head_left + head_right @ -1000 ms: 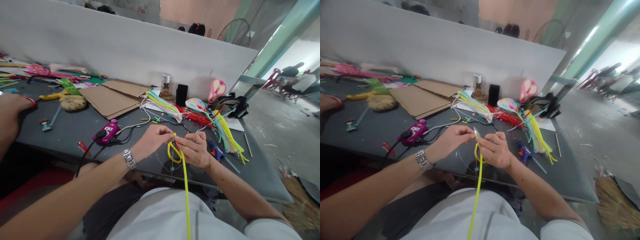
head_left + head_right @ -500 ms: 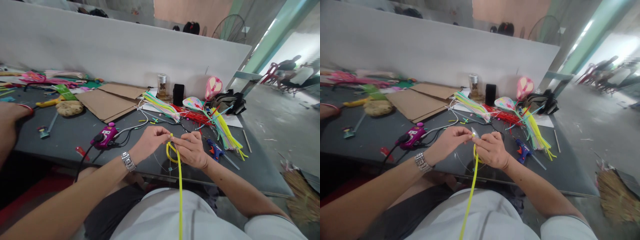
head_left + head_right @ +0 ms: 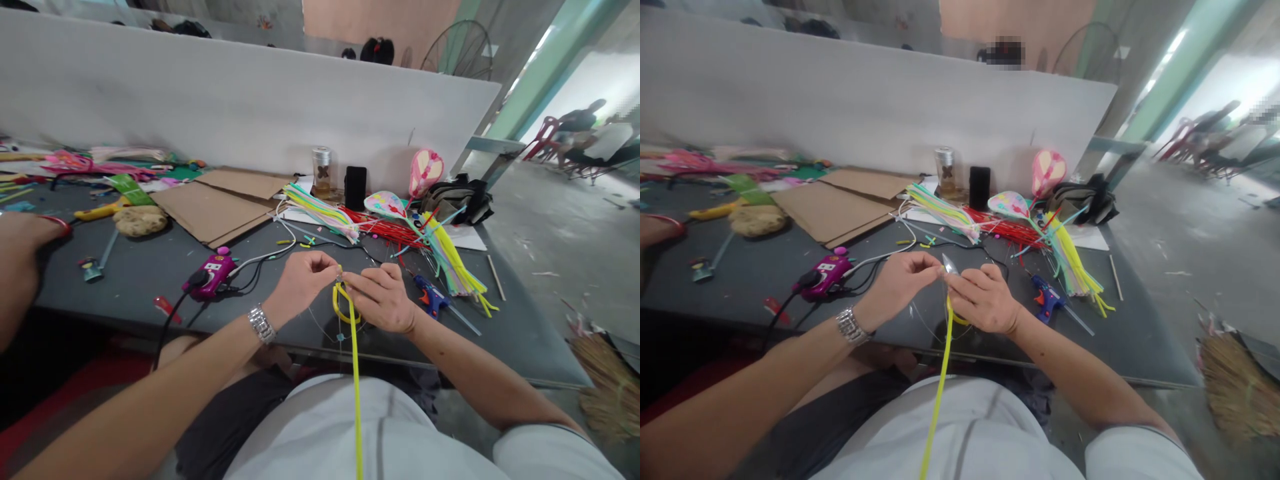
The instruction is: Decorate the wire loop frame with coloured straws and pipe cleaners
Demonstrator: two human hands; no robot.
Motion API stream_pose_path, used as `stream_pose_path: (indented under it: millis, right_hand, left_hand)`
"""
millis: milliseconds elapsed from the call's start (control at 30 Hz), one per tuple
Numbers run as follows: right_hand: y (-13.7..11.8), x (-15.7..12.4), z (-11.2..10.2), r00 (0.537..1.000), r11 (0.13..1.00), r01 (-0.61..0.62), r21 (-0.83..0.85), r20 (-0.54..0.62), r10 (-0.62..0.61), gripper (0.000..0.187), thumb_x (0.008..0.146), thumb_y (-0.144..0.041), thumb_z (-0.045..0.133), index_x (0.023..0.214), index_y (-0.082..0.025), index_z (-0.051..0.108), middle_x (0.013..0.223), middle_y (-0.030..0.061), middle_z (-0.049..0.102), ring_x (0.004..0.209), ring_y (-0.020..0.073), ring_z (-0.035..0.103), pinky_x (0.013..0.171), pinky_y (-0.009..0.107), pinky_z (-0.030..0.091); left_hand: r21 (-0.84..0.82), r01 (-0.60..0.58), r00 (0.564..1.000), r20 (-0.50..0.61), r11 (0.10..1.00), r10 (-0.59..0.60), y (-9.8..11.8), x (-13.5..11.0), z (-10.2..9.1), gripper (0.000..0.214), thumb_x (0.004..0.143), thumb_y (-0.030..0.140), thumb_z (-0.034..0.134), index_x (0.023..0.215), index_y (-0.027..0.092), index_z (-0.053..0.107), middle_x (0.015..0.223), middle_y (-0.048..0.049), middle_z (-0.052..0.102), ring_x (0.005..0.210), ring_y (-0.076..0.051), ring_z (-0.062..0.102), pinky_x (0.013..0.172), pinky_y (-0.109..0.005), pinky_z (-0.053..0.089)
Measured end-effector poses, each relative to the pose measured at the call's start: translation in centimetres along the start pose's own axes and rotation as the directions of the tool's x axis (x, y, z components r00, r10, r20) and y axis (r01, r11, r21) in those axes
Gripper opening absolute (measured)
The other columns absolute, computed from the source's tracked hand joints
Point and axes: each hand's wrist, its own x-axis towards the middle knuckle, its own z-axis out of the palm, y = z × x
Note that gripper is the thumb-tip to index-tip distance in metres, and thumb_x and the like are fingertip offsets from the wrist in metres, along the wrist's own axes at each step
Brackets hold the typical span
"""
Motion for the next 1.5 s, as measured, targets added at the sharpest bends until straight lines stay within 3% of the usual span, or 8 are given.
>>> stream_pose_path:
  millis: [167,300,467,600,733,933,1233,1500]
  right_hand:
    - [-1.1,0.3,-1.2,0.96,0.953,-0.273,0.131,-0.031,0.28,0.017,0.088,-0.014,0.065,0.099,-0.025,0.07,0.106,0.0017,0.077,0.093,0.0189,0.062,0.086,0.039,0.038]
    - [-2.3,1.6,-1.4,0.828,0.821,-0.55,0.155,-0.03,0.561,0.002,0.089,-0.022,0.068,0.088,-0.024,0.068,0.11,0.0066,0.071,0.101,0.0237,0.061,0.088,0.041,0.04]
    - [-2.2,2.7,0.3,0.624,0.574,-0.764,0.294,0.109,0.774,0.021,0.083,-0.038,0.075,0.092,-0.023,0.063,0.116,0.011,0.069,0.11,0.0285,0.062,0.093,0.044,0.045]
    - [-1.1,3.2,1.1,0.444,0.252,-0.861,0.443,0.412,0.796,0.027,0.075,-0.04,0.08,0.09,-0.02,0.068,0.09,0.0051,0.075,0.085,0.022,0.067,0.08,0.035,0.049]
    - [-0.4,3.9,1.0,0.358,0.037,-0.881,0.471,0.614,0.703,0.016,0.075,-0.032,0.073,0.068,-0.018,0.07,0.064,0.0005,0.069,0.062,0.0146,0.058,0.061,0.027,0.042]
    - [0.0,3.8,1.3,0.341,0.001,-0.878,0.478,0.626,0.701,0.02,0.072,-0.036,0.073,0.064,-0.018,0.069,0.051,-0.003,0.056,0.052,0.0106,0.044,0.052,0.025,0.032]
    - [0.2,3.2,1.6,0.364,0.001,-0.871,0.491,0.644,0.673,0.02,0.072,-0.037,0.07,0.066,-0.018,0.068,0.058,-0.0011,0.061,0.056,0.0114,0.047,0.053,0.025,0.033]
    - [0.2,2.9,1.7,0.353,-0.024,-0.869,0.494,0.653,0.671,0.02,0.072,-0.037,0.071,0.066,-0.018,0.066,0.055,-0.0027,0.058,0.054,0.0109,0.045,0.053,0.025,0.034]
  left_hand:
    - [0.019,-0.019,0.998,-0.057,1.0,0.02,-0.5,0.1,-0.2,0.022,0.073,0.037,0.068,0.067,0.016,0.07,0.062,-0.0001,0.064,0.059,-0.013,0.052,0.057,-0.024,0.04]
    - [0.001,-0.015,0.997,-0.08,1.0,0.015,-0.7,0.2,-0.3,0.023,0.074,0.038,0.069,0.068,0.016,0.07,0.062,0.0006,0.063,0.057,-0.012,0.051,0.056,-0.024,0.037]
    - [0.014,-0.006,0.997,-0.073,1.0,0.007,-0.4,0.0,-0.4,0.024,0.076,0.039,0.068,0.069,0.016,0.069,0.062,0.0007,0.062,0.058,-0.012,0.05,0.055,-0.024,0.036]
    - [0.0,0.006,0.998,-0.062,1.0,-0.006,-0.1,-0.1,-0.4,0.024,0.075,0.039,0.068,0.068,0.016,0.068,0.062,0.0007,0.061,0.058,-0.012,0.049,0.055,-0.024,0.035]
    - [-0.039,0.011,0.998,-0.055,0.999,-0.013,-0.1,0.0,-0.4,0.023,0.072,0.038,0.07,0.068,0.016,0.068,0.062,0.0009,0.06,0.058,-0.012,0.048,0.055,-0.024,0.035]
    - [-0.085,0.034,0.999,-0.03,0.996,-0.037,-0.4,0.0,-0.4,0.022,0.072,0.038,0.071,0.069,0.016,0.068,0.06,0.0013,0.059,0.058,-0.012,0.049,0.057,-0.025,0.036]
    - [-0.198,0.024,0.999,0.042,0.98,-0.016,-1.2,0.1,-0.4,0.015,0.074,0.031,0.068,0.074,0.017,0.072,0.067,-0.0011,0.067,0.062,-0.013,0.056,0.062,-0.026,0.043]
    - [-0.257,0.079,0.997,0.031,0.963,-0.074,-1.0,0.0,-0.3,0.032,0.084,0.044,0.064,0.074,0.016,0.074,0.075,-0.0056,0.071,0.068,-0.015,0.06,0.065,-0.027,0.048]
